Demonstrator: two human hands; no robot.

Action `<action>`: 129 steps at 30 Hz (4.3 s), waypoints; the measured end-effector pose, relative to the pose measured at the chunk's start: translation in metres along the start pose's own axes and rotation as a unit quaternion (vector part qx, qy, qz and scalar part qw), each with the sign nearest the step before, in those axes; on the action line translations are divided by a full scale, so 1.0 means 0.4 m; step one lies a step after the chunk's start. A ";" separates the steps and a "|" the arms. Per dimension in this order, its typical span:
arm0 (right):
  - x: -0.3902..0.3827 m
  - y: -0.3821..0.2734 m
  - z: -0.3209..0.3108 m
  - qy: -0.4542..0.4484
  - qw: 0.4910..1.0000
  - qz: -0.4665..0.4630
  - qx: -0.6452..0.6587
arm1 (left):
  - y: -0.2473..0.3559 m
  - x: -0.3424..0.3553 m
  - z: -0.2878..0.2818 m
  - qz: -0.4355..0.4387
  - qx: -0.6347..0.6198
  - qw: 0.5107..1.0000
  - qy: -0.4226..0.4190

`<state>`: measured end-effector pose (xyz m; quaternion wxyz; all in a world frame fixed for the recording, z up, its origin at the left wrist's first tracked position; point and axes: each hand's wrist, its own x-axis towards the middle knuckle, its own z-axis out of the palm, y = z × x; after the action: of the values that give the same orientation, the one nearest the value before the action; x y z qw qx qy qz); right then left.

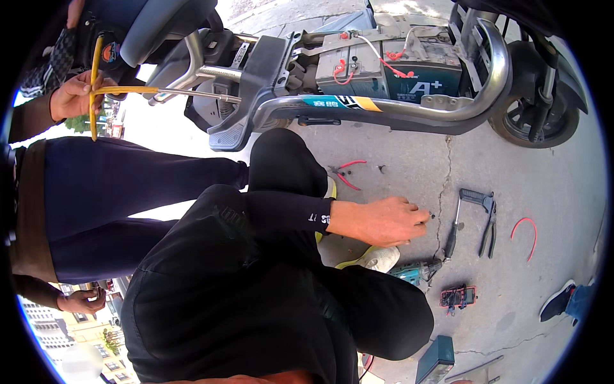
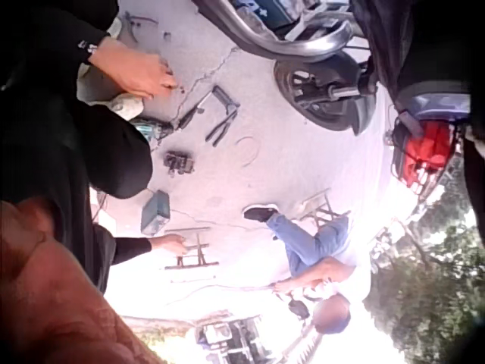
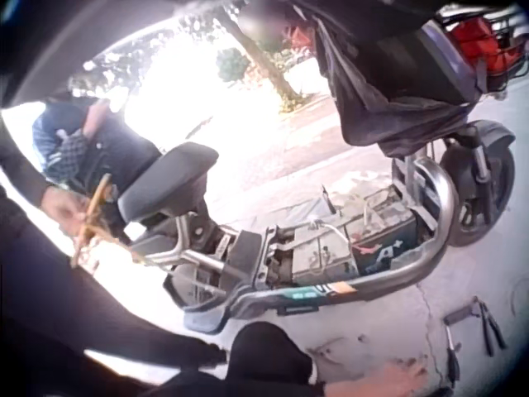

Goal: The person uses a cordless drill to remove and install screws on a scooter's battery compartment. They handle the battery, connect wires, and use a multimeter to test the electrical connections. The person also uses pliers and a screwdriver to adjust components within the compartment.

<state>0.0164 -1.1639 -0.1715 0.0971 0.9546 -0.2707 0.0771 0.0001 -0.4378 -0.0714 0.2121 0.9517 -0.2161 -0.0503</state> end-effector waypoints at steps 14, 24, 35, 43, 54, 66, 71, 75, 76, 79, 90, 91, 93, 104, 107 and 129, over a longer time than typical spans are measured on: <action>-0.169 -1.048 -0.342 -0.470 0.687 -0.437 0.341 | -0.192 -0.555 -0.530 -0.379 -0.100 0.567 0.724; -0.081 -0.790 -0.471 -0.341 0.817 -0.346 0.311 | -0.121 -0.213 -0.554 -0.041 -0.447 0.651 0.612; -0.247 -0.643 -0.786 -0.308 0.614 -0.105 0.719 | 0.180 0.347 -0.186 0.070 -0.450 0.886 -0.092; -0.402 -0.758 -0.973 -0.093 0.957 -0.235 0.144 | 0.199 0.481 -0.050 0.243 -0.396 0.865 -0.189; -0.799 -1.206 -0.533 -0.125 0.687 0.080 0.711 | -0.109 0.501 0.153 0.368 -0.047 0.929 -0.004; -0.890 -1.137 -0.589 -0.236 0.722 -0.049 0.649 | -0.141 0.451 0.210 0.428 0.036 0.900 -0.077; -0.805 -0.990 -0.402 -0.276 0.488 0.249 0.790 | -0.101 0.351 0.260 0.348 0.090 0.906 -0.223; -0.907 -0.822 -0.409 -0.305 0.838 0.061 0.448 | -0.049 0.269 0.366 0.396 0.119 0.855 -0.314; -0.967 -0.754 -0.447 -0.157 0.873 0.031 0.461 | -0.037 0.253 0.400 0.414 0.124 0.839 -0.330; -1.070 -0.509 -0.588 0.052 0.921 0.192 0.335 | -0.026 0.230 0.506 0.452 0.141 0.817 -0.330; -1.108 -0.023 -0.378 -0.179 0.955 0.138 0.191 | 0.110 0.248 0.600 0.533 0.112 0.791 -0.278; -1.107 -0.009 -0.384 -0.168 0.970 0.103 0.145 | 0.118 0.244 0.607 0.538 0.106 0.794 -0.262; -1.138 0.007 -0.401 -0.196 0.977 0.043 0.077 | 0.172 0.222 0.595 0.519 0.098 0.802 -0.280; -1.044 0.092 -0.311 -0.262 0.946 -0.191 -0.016 | 0.834 0.012 0.581 0.626 -0.210 0.718 -0.219; -1.068 0.143 -0.331 -0.329 0.919 -0.212 0.036 | 0.857 -0.007 0.686 0.487 -0.129 0.791 -0.348; -1.195 0.163 -0.428 -0.314 0.941 -0.049 0.117 | 0.804 -0.093 0.811 0.527 -0.240 0.751 -0.319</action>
<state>-0.4366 -0.9397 -0.0918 -0.1015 0.9472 -0.2293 -0.1999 -0.2195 -0.8083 -0.2280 0.3449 0.5337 -0.7191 -0.2812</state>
